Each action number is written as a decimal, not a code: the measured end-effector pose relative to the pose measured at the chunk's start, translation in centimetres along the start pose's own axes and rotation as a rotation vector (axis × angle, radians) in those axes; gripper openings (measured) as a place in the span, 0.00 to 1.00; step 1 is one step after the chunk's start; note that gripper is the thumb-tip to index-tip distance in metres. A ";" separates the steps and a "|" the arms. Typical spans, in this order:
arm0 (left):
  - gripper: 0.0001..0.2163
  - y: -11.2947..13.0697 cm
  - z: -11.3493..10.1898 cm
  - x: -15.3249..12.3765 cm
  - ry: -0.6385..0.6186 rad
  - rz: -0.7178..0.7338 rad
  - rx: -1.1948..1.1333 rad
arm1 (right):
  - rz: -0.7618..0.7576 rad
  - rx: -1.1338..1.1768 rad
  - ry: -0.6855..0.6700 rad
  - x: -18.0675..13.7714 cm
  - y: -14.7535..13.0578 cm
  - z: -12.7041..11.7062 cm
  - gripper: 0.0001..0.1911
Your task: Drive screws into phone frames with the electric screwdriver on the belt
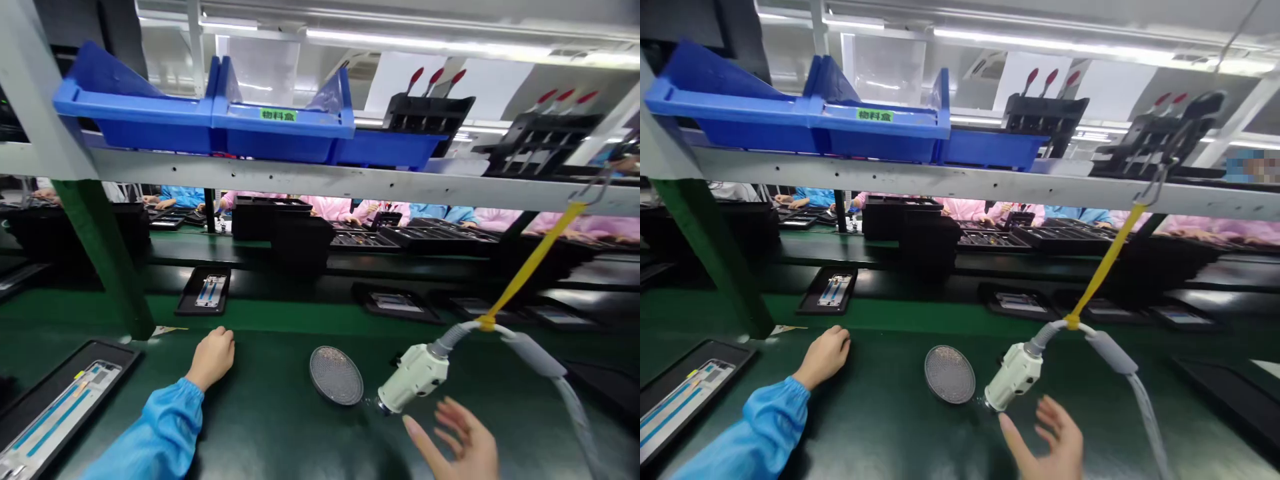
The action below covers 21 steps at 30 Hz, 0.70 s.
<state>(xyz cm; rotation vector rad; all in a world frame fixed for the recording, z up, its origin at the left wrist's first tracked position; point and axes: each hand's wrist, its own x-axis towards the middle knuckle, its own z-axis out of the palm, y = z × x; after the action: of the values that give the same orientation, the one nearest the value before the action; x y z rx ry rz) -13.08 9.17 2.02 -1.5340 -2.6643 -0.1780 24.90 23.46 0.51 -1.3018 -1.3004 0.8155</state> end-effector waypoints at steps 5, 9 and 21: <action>0.10 4.3 1.1 3.0 -0.015 0.186 -0.039 | 0.124 0.301 -0.238 2.6 -2.6 2.7 0.37; 0.08 6.1 2.0 5.3 -0.038 0.293 -0.063 | 0.104 0.366 -0.182 5.4 -4.1 3.8 0.18; 0.15 19.3 3.0 18.8 -0.191 0.536 -0.077 | -0.076 0.544 -0.173 14.7 -6.0 5.5 0.12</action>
<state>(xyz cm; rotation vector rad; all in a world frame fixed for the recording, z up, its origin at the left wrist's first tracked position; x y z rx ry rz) -5.84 35.29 2.47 -2.3219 -2.2747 -0.1078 20.74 37.80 8.31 -0.7593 -1.1420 1.1503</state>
